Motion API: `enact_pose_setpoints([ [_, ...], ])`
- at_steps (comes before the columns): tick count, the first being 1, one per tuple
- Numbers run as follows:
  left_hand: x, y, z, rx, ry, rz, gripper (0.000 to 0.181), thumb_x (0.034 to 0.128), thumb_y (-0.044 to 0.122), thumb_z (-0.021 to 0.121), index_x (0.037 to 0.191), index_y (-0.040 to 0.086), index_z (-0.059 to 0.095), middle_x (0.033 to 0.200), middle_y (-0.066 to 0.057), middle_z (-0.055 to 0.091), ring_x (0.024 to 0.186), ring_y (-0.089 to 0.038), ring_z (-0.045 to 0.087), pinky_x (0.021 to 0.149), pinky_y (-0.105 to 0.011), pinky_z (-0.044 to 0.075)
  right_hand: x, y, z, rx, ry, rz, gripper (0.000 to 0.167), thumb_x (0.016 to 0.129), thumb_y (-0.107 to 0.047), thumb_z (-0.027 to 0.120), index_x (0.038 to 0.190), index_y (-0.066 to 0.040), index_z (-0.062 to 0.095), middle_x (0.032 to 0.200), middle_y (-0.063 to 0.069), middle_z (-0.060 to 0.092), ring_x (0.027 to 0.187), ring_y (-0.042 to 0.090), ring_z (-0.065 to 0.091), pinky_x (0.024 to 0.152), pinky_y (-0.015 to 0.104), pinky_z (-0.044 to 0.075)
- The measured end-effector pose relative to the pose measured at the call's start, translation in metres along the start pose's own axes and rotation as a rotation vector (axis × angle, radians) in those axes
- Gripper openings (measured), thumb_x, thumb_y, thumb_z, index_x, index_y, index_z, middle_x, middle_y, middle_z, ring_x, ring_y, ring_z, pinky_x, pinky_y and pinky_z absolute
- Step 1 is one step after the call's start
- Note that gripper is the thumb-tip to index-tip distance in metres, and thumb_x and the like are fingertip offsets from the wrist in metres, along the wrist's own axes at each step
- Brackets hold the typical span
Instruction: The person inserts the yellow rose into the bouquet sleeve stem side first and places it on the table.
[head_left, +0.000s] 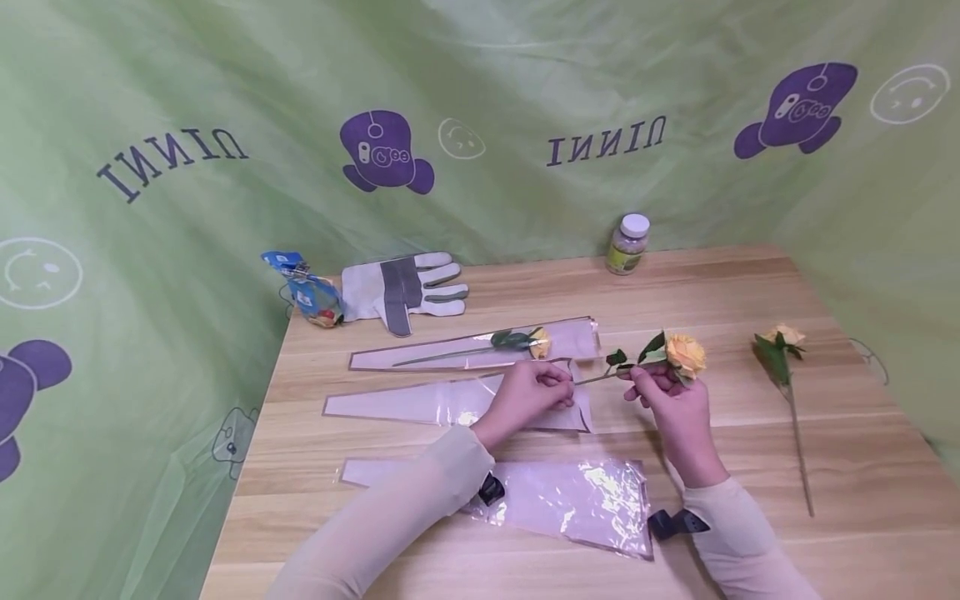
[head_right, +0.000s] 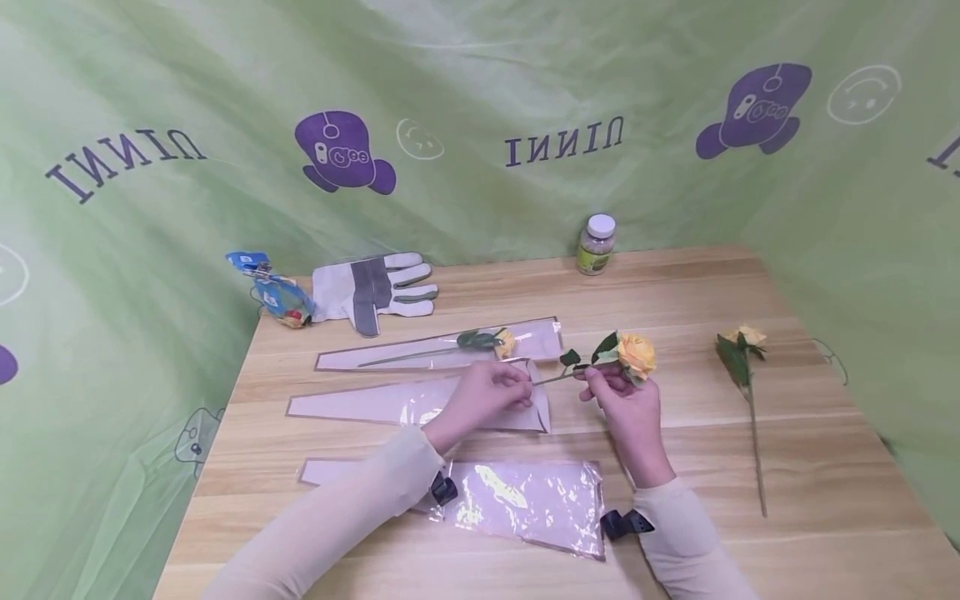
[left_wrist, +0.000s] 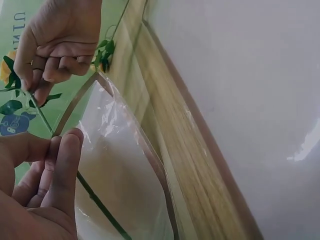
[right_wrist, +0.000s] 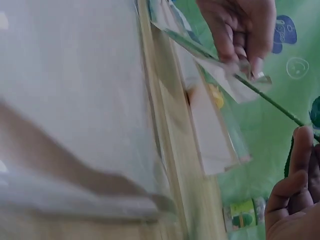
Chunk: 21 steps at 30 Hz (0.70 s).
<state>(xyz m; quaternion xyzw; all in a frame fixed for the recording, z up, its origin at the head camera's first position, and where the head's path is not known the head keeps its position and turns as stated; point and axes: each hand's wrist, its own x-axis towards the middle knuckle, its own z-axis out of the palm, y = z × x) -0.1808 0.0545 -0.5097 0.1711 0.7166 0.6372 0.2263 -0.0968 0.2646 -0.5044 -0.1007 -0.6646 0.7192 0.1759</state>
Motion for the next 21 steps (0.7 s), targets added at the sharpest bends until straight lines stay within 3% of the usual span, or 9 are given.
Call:
enact_pose_setpoints([
  [3,0.0,0.002,0.001,-0.046,0.004,-0.006,0.007,0.0902,-0.003,0.072,0.096,-0.004,0.073,0.079,-0.006,0.073,0.073,-0.018,0.074,0.07,-0.031,0.062,-0.006,-0.001,0.005,-0.068,-0.015,0.032,0.022,0.095,-0.006,0.072,0.109,0.005,0.06,0.091,0.014,0.074,0.065,0.02,0.067,0.062,0.026,0.052],
  [6,-0.001,0.005,0.003,-0.054,0.008,0.001,0.007,0.0903,-0.003,0.071,0.097,-0.005,0.073,0.079,-0.007,0.073,0.072,-0.017,0.073,0.07,-0.031,0.062,-0.009,0.0,0.01,-0.072,-0.043,0.049,0.028,0.095,-0.009,0.072,0.115,0.005,0.057,0.098,0.015,0.074,0.067,0.023,0.068,0.068,0.03,0.054],
  [14,-0.003,0.006,0.003,-0.088,0.028,-0.015,0.007,0.0902,-0.001,0.073,0.096,-0.003,0.073,0.081,-0.008,0.074,0.074,-0.02,0.074,0.071,-0.032,0.062,-0.006,0.002,0.0,0.089,-0.157,0.019,0.026,0.102,-0.01,0.063,0.121,0.007,0.058,0.101,0.018,0.075,0.055,0.022,0.064,0.058,0.027,0.057],
  [19,-0.004,0.004,0.003,-0.125,0.045,-0.024,0.007,0.0892,-0.001,0.073,0.096,-0.004,0.073,0.081,-0.01,0.073,0.073,-0.022,0.074,0.07,-0.033,0.062,-0.003,0.001,-0.006,0.044,-0.197,0.002,0.026,0.101,-0.008,0.063,0.118,0.011,0.058,0.099,0.019,0.074,0.058,0.023,0.066,0.075,0.036,0.061],
  [21,-0.004,0.003,0.004,-0.151,0.051,-0.024,0.008,0.0888,-0.002,0.074,0.096,-0.004,0.072,0.081,-0.01,0.073,0.072,-0.022,0.074,0.07,-0.033,0.062,-0.002,0.001,-0.008,-0.011,-0.213,-0.031,0.025,0.1,-0.006,0.064,0.115,0.013,0.059,0.099,0.02,0.074,0.058,0.025,0.067,0.078,0.035,0.06],
])
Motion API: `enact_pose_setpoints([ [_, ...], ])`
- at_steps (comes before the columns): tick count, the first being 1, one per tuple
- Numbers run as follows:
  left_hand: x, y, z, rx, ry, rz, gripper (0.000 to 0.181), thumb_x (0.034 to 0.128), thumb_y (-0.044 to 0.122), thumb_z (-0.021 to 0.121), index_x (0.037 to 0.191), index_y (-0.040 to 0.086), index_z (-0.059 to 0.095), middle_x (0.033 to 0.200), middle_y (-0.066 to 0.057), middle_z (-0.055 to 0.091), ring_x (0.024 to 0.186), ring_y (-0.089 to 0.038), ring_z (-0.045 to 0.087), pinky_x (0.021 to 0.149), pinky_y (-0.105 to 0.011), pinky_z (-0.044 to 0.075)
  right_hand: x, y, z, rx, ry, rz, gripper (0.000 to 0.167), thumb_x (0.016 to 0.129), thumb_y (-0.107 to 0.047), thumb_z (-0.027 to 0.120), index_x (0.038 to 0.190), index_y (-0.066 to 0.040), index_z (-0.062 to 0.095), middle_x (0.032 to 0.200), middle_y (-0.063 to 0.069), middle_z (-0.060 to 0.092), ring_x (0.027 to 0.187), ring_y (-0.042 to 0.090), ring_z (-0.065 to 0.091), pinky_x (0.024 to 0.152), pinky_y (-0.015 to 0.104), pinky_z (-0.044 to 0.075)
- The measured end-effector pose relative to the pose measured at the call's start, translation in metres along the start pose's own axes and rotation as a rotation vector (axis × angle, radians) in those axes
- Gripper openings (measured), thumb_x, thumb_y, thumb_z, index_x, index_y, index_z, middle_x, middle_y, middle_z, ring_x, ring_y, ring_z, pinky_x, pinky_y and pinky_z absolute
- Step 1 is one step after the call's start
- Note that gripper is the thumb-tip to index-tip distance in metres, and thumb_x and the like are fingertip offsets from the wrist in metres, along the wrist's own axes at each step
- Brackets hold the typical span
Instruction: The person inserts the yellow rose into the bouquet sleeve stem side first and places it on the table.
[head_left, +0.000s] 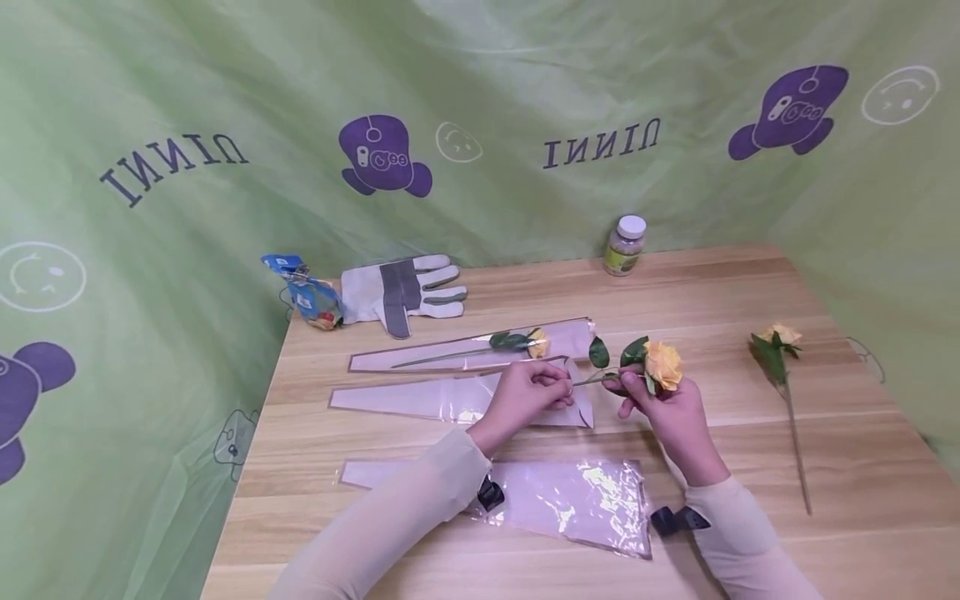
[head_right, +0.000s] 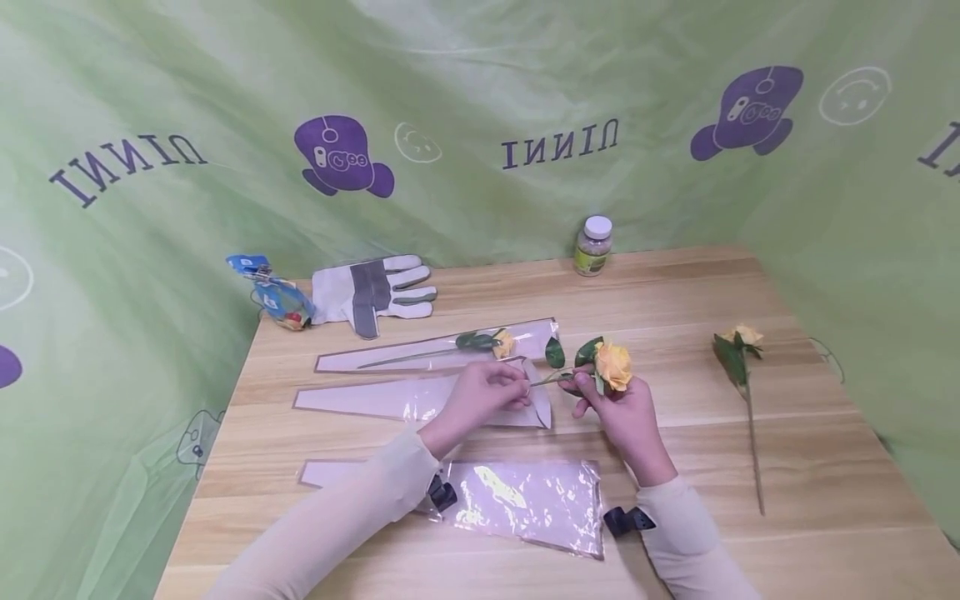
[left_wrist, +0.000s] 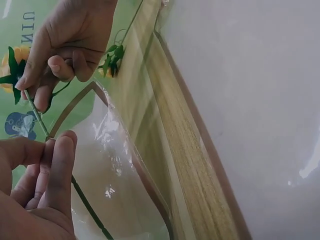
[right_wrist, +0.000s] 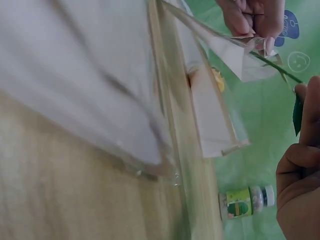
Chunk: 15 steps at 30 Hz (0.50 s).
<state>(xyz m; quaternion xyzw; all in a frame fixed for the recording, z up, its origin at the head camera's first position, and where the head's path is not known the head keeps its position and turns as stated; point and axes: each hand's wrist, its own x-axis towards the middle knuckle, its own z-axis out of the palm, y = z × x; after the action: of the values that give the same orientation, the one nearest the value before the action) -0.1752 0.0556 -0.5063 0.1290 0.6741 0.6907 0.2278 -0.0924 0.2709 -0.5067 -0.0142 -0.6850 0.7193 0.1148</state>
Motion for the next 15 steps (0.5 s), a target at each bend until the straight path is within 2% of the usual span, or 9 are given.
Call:
enact_pose_setpoints([
  [3,-0.0014,0.0003,-0.0003,-0.014,0.002,0.015,0.008,0.0889,-0.002,0.074,0.096,-0.003,0.072,0.081,-0.01,0.073,0.071,-0.022,0.073,0.07,-0.034,0.062,-0.0007,0.0015,-0.0003,-0.105,-0.023,-0.039,0.021,0.097,-0.002,0.067,0.111,0.013,0.064,0.095,0.018,0.075,0.059,0.027,0.068,0.078,0.028,0.058],
  [4,-0.0023,0.001,-0.0006,0.018,-0.002,0.037,0.007,0.0893,-0.001,0.074,0.096,-0.002,0.072,0.081,-0.008,0.073,0.071,-0.02,0.073,0.069,-0.033,0.062,-0.0011,0.0017,0.0001,-0.136,-0.028,-0.043,0.02,0.096,-0.002,0.069,0.11,0.011,0.065,0.095,0.017,0.075,0.06,0.026,0.069,0.076,0.026,0.057],
  [6,-0.0042,0.0032,-0.001,0.116,-0.014,0.103,0.006,0.0901,0.001,0.074,0.096,0.0,0.072,0.08,-0.005,0.073,0.071,-0.016,0.072,0.068,-0.031,0.062,-0.0023,0.0018,0.0013,-0.169,-0.041,-0.031,0.02,0.094,-0.002,0.071,0.11,0.01,0.067,0.094,0.014,0.076,0.064,0.028,0.07,0.071,0.026,0.057],
  [10,-0.0081,0.0082,-0.0015,0.355,-0.025,0.243,0.004,0.0905,0.006,0.074,0.094,0.004,0.074,0.08,0.005,0.071,0.073,-0.007,0.067,0.069,-0.023,0.059,-0.0039,0.0043,0.0038,-0.173,-0.068,0.014,0.023,0.092,-0.003,0.074,0.111,0.009,0.068,0.094,0.012,0.076,0.071,0.032,0.072,0.069,0.028,0.059],
  [12,-0.009,0.009,-0.0013,0.387,-0.026,0.257,0.004,0.0898,0.006,0.074,0.093,0.005,0.074,0.081,0.007,0.071,0.074,-0.004,0.066,0.07,-0.022,0.058,-0.0049,0.0066,0.0044,-0.186,-0.079,0.013,0.023,0.091,-0.003,0.075,0.111,0.008,0.069,0.093,0.013,0.076,0.071,0.035,0.071,0.069,0.029,0.059],
  [15,-0.0093,0.0088,-0.0009,0.316,-0.031,0.214,0.004,0.0901,0.005,0.074,0.094,0.004,0.074,0.081,0.005,0.072,0.073,-0.007,0.068,0.069,-0.024,0.059,-0.0064,0.0094,0.0056,-0.216,-0.079,0.007,0.023,0.09,-0.005,0.077,0.109,0.007,0.07,0.093,0.012,0.076,0.069,0.037,0.07,0.07,0.028,0.059],
])
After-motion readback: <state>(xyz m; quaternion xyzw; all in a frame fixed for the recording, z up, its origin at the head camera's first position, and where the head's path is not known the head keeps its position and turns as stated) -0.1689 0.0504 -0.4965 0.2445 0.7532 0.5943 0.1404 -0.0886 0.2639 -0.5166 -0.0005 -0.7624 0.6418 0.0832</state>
